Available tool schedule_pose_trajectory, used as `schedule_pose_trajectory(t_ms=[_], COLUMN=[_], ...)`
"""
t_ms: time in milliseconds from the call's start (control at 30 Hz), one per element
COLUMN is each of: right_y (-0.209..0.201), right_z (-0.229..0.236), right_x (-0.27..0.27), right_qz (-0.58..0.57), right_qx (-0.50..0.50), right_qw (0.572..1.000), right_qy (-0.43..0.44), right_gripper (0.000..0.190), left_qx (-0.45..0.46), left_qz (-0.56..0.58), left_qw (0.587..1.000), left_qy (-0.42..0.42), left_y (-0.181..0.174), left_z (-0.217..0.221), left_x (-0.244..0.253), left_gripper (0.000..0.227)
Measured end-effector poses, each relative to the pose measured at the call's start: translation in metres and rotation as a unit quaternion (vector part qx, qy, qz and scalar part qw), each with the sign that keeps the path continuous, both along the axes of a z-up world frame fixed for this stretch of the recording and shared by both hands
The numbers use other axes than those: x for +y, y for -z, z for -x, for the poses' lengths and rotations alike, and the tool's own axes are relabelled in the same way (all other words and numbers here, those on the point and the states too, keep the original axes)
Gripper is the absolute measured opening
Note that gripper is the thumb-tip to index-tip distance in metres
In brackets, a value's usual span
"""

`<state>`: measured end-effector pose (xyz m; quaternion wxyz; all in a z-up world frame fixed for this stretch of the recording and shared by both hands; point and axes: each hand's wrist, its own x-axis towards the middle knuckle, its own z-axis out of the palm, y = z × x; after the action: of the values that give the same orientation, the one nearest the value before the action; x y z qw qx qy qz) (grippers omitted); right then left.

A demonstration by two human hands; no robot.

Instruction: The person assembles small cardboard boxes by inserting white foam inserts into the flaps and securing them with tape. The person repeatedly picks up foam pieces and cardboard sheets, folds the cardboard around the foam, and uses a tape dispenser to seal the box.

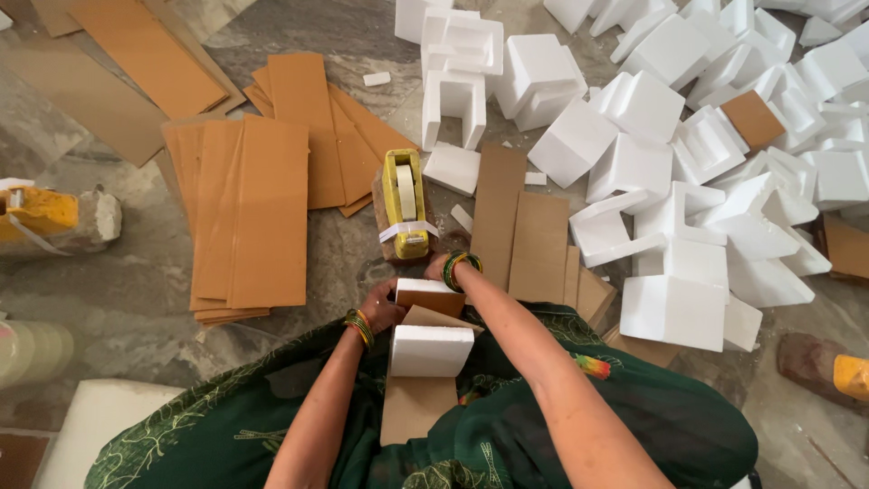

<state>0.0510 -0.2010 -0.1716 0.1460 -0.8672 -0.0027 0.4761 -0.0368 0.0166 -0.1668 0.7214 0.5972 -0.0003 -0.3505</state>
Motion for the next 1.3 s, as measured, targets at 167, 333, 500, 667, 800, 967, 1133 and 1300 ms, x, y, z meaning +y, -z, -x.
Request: schedule_pose_trajectory(t_ms=[167, 333, 500, 667, 800, 967, 1133, 1300], right_y=[-0.045, -0.087, -0.12, -0.147, -0.164, -0.165, -0.176, -0.195], right_z=[0.032, 0.064, 0.077, 0.107, 0.118, 0.146, 0.169, 0.141], right_x=[-0.004, -0.018, -0.063, -0.066, -0.063, -0.026, -0.011, -0.042], right_qz=[-0.227, -0.133, -0.196, -0.196, -0.043, -0.03, -0.215, -0.256], right_qx=[-0.045, -0.12, -0.188, -0.248, -0.33, -0.327, -0.269, -0.315], right_qw=[0.97, 0.982, 0.934, 0.907, 0.908, 0.884, 0.839, 0.901], right_qy=[0.079, -0.064, 0.232, 0.279, 0.254, 0.332, 0.42, 0.153], right_gripper=[0.066, 0.069, 0.057, 0.05, 0.045, 0.052, 0.077, 0.114], left_qx=[-0.146, -0.149, 0.16, 0.103, 0.238, -0.012, -0.307, -0.41], left_qz=[-0.159, -0.124, 0.083, 0.016, 0.137, -0.167, -0.456, -0.44], left_qw=[0.973, 0.973, 0.984, 0.991, 0.943, 0.983, 0.828, 0.778], left_qy=[0.078, 0.125, 0.007, 0.085, 0.19, 0.077, 0.108, 0.181], left_y=[0.021, 0.024, -0.038, -0.114, -0.154, -0.162, -0.198, -0.248], left_z=[0.006, 0.017, 0.002, -0.002, -0.013, 0.028, 0.043, 0.031], left_x=[0.004, 0.001, 0.02, 0.012, 0.032, -0.029, -0.018, 0.01], left_gripper=[0.044, 0.052, 0.065, 0.081, 0.103, 0.134, 0.094, 0.071])
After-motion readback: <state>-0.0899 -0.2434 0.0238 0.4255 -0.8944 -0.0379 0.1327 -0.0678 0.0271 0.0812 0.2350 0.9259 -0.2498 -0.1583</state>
